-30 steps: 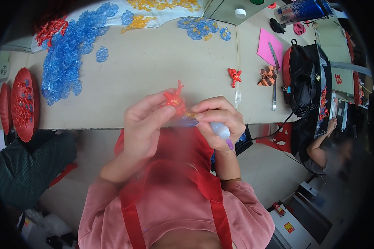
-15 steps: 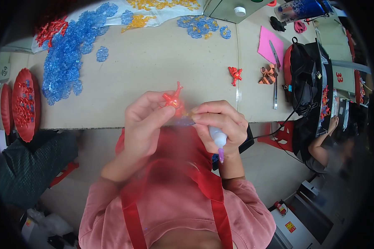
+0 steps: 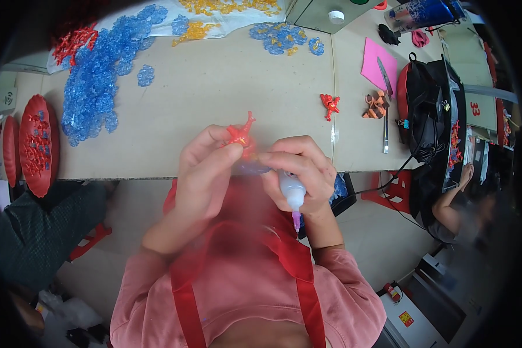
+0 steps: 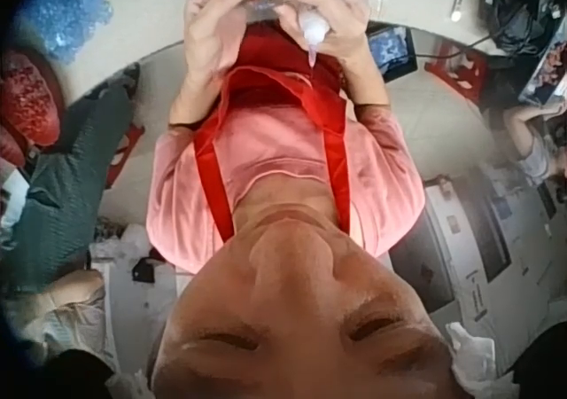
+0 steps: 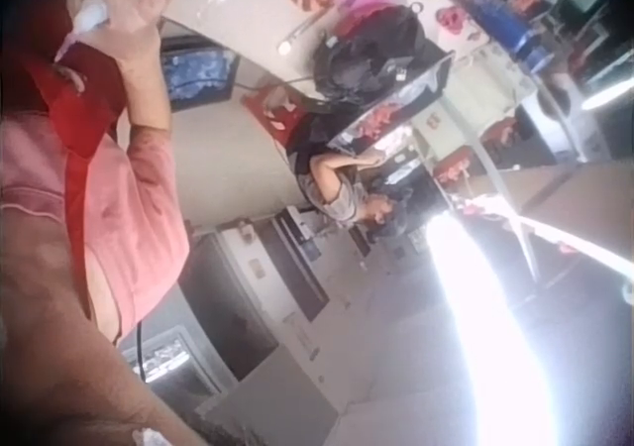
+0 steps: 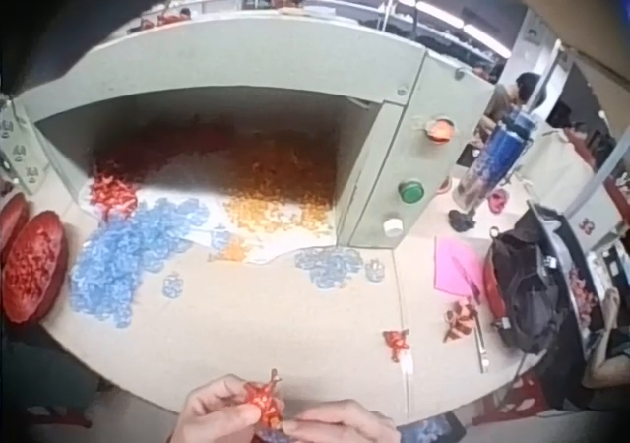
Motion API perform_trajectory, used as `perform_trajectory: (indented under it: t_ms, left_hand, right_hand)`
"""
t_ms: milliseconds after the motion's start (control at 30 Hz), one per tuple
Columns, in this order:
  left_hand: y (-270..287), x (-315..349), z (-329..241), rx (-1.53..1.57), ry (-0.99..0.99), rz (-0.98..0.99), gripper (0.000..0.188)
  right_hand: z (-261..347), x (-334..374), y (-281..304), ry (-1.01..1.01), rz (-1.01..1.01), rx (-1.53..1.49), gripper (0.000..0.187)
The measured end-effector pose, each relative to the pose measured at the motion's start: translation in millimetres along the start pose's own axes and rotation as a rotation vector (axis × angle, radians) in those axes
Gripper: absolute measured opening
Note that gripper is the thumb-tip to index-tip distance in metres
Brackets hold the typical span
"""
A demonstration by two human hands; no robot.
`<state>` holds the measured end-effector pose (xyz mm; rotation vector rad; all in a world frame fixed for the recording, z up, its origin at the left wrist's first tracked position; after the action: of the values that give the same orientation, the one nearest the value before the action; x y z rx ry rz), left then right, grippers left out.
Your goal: The person applies glue from a glue bottle to small red plastic parts to assemble toy pieces.
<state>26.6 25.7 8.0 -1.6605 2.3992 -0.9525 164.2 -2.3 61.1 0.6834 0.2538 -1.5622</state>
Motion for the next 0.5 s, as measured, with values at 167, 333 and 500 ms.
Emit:
perform_trajectory:
  t_ms: [167, 333, 500]
  left_hand:
    - [-6, -3, 0, 0.091, 0.115, 0.008, 0.013]
    - [-4, -6, 1, 0.091, 0.153, 0.018, 0.016]
    - [-1, -8, -1, 0.021, 0.128, 0.000, 0.017]
  right_hand:
    - [-7, 2, -2, 0.039, -0.029, -0.029, 0.028]
    - [-9, -1, -2, 0.049, -0.017, -0.036, 0.027]
    - [-12, -4, -3, 0.065, -0.009, -0.033, 0.026]
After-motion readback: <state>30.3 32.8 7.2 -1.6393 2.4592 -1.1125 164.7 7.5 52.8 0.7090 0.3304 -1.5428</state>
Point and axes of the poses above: each hand's wrist, its own x-axis away from the middle knuckle, its own y-axis out of the back of the hand, z = x × y, the point moved 5 cm from there along -x, towards the middle knuckle, and after that the axes turned 14 degrees about -x, right-handed, at the moved point
